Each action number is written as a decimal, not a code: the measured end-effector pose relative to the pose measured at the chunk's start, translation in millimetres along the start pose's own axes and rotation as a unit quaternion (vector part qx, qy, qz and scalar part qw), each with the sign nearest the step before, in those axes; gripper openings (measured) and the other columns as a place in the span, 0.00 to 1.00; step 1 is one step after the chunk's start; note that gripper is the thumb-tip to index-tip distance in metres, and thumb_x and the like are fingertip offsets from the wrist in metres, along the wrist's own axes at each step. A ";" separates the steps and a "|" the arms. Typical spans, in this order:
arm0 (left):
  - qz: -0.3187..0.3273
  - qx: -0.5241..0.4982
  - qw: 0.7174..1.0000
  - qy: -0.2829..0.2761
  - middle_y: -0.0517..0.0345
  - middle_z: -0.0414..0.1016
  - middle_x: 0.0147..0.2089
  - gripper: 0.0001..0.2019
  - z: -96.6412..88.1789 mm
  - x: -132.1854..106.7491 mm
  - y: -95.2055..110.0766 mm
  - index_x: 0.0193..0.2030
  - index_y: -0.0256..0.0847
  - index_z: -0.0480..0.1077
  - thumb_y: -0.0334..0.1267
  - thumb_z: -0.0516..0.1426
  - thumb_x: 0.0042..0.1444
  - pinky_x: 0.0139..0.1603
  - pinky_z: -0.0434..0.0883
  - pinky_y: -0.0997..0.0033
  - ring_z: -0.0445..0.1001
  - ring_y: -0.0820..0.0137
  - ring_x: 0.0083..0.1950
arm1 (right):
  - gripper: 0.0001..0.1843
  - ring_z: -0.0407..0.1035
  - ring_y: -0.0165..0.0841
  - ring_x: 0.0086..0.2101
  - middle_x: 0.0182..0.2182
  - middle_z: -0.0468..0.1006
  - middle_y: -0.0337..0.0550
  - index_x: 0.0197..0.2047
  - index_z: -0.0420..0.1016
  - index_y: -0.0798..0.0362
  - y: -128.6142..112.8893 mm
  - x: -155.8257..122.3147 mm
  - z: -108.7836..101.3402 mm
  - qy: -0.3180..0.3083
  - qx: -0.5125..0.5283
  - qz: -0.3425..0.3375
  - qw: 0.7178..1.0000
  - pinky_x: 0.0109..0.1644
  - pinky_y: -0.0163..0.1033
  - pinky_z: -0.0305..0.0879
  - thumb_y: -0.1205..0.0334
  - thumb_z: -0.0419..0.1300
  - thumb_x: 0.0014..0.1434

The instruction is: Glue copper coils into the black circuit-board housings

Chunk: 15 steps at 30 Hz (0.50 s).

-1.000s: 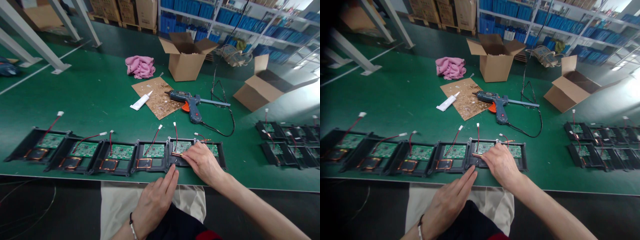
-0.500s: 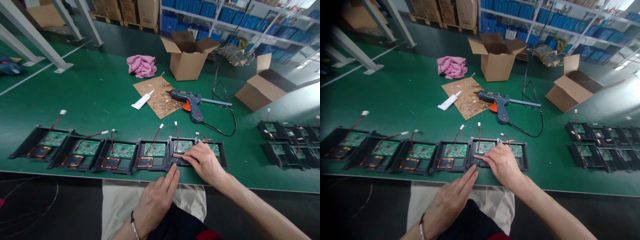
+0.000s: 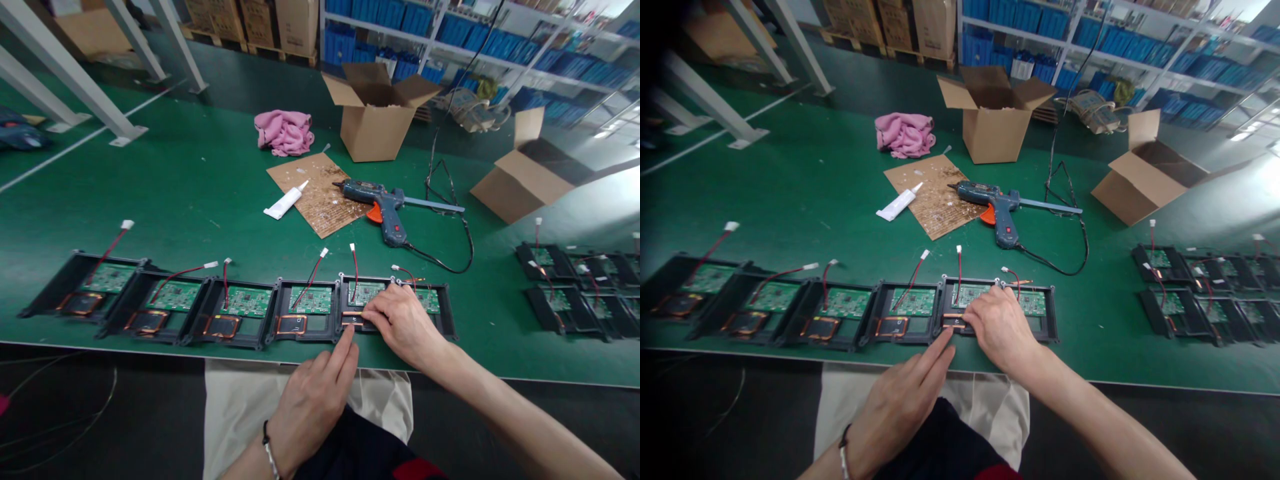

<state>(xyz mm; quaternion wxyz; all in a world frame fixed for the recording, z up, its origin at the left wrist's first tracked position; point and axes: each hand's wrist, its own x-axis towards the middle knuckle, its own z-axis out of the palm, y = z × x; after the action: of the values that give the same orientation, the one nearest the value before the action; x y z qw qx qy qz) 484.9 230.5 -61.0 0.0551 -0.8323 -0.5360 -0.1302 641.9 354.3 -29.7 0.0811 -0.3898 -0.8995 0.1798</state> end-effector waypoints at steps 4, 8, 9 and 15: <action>-0.044 0.007 0.998 -0.051 0.46 0.57 0.65 0.10 -3.1 13.0 1.8 0.43 0.38 0.70 0.29 0.51 0.56 0.23 0.74 0.69 0.72 0.71 0.29 | 0.07 0.65 0.38 0.34 0.28 0.77 0.40 0.29 0.75 0.54 -2.1 1.4 5.3 0.015 -0.028 0.020 0.999 0.41 0.43 0.56 0.65 0.60 0.60; -0.072 0.021 0.993 -0.089 0.46 0.58 0.65 0.08 -7.5 25.8 5.3 0.42 0.39 0.70 0.33 0.53 0.57 0.23 0.74 0.68 0.73 0.70 0.28 | 0.08 0.64 0.40 0.33 0.26 0.76 0.43 0.28 0.75 0.55 -3.2 1.0 8.6 0.030 -0.053 0.024 0.998 0.39 0.44 0.56 0.64 0.61 0.58; -0.074 0.023 0.992 -0.095 0.46 0.60 0.64 0.08 -8.5 28.0 6.1 0.43 0.38 0.70 0.33 0.53 0.58 0.23 0.74 0.69 0.73 0.70 0.28 | 0.08 0.64 0.40 0.33 0.26 0.76 0.43 0.28 0.75 0.55 -3.6 0.7 8.5 0.031 -0.058 0.019 0.998 0.38 0.44 0.56 0.64 0.61 0.58; -0.093 0.023 0.987 -0.133 0.47 0.63 0.62 0.09 -12.0 33.7 10.4 0.43 0.39 0.70 0.32 0.52 0.58 0.21 0.73 0.69 0.73 0.69 0.27 | 0.10 0.63 0.40 0.32 0.26 0.74 0.44 0.31 0.76 0.56 -5.1 -7.5 2.2 0.034 -0.071 -0.035 0.996 0.36 0.45 0.57 0.66 0.56 0.62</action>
<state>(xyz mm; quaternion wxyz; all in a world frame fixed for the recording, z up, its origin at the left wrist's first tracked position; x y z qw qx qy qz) 505.6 253.0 -39.7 -0.0095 -0.7871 -0.6167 -0.0108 642.9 345.0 -29.8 0.0906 -0.3684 -0.9199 0.0993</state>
